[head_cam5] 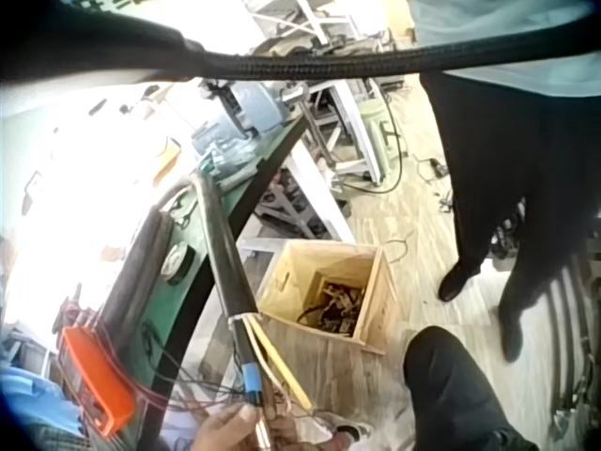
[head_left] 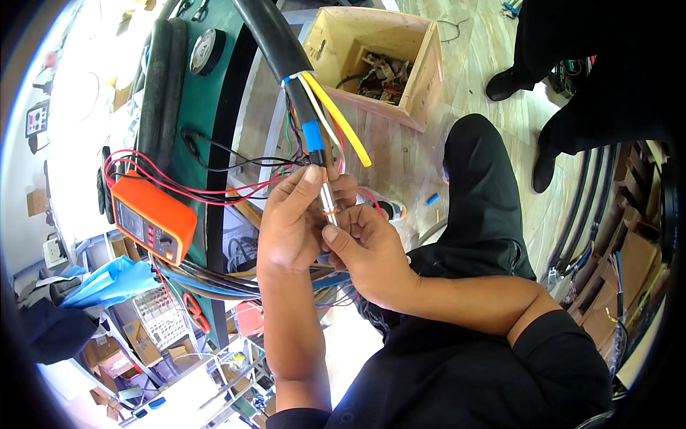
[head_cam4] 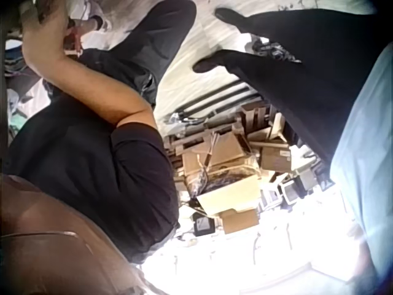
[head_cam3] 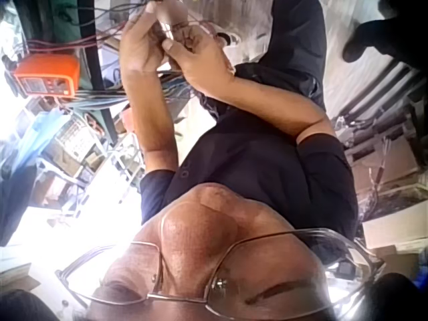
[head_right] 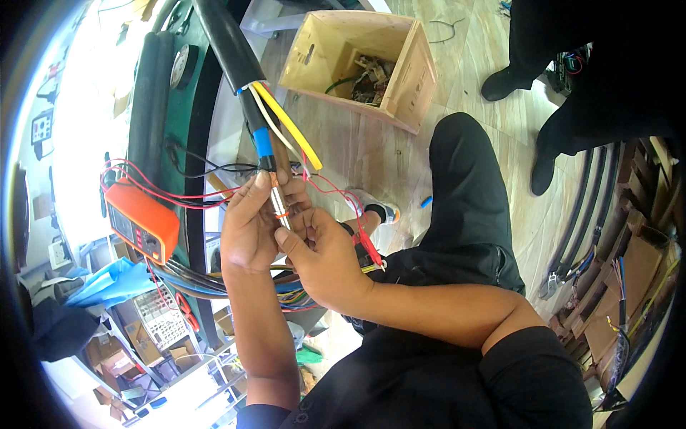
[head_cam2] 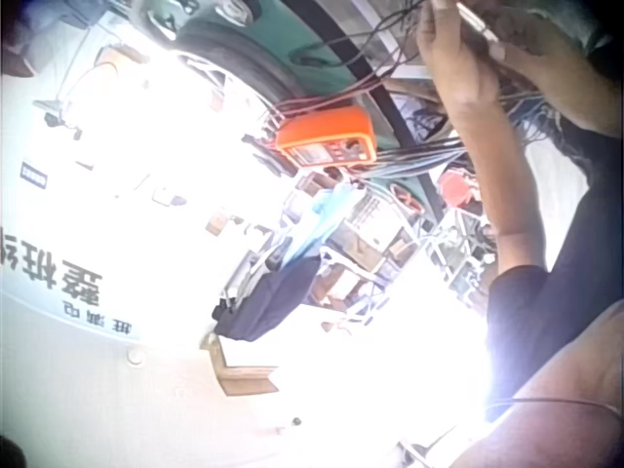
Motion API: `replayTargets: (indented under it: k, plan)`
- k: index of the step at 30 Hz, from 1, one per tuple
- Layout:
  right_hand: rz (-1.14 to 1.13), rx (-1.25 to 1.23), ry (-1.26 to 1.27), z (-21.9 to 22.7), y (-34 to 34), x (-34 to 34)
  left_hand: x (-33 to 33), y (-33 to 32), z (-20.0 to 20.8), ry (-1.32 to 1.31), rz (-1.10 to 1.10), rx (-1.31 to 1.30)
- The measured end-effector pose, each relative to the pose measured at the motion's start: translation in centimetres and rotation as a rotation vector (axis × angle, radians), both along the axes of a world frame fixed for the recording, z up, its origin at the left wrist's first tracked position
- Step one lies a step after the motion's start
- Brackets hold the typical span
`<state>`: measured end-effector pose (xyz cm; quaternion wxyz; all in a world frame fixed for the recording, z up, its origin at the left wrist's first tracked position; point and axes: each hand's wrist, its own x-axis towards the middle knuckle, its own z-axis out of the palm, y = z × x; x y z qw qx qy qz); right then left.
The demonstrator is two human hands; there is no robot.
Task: The person tests wires within a large black cable using a multimeter, then wraps electrical tape around a silver connector and the wires.
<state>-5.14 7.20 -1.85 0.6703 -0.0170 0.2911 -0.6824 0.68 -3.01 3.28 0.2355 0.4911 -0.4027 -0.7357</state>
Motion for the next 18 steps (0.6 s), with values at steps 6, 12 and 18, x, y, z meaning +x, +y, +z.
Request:
replayTargets:
  k: [6, 12, 18]
  plan:
    - [0.020, -0.044, 0.008, 0.3, 0.2, 0.0, 0.3, -0.4, 0.4, -0.030, -0.054, 0.026]
    - [0.035, -0.102, 0.052, 0.1, 0.2, 0.2, -0.6, -0.3, 1.5, -0.070, -0.048, 0.004]
    - [0.047, -0.074, 0.048, 0.6, 0.1, 0.0, -0.6, -1.1, 1.4, -0.236, -0.187, -0.159]
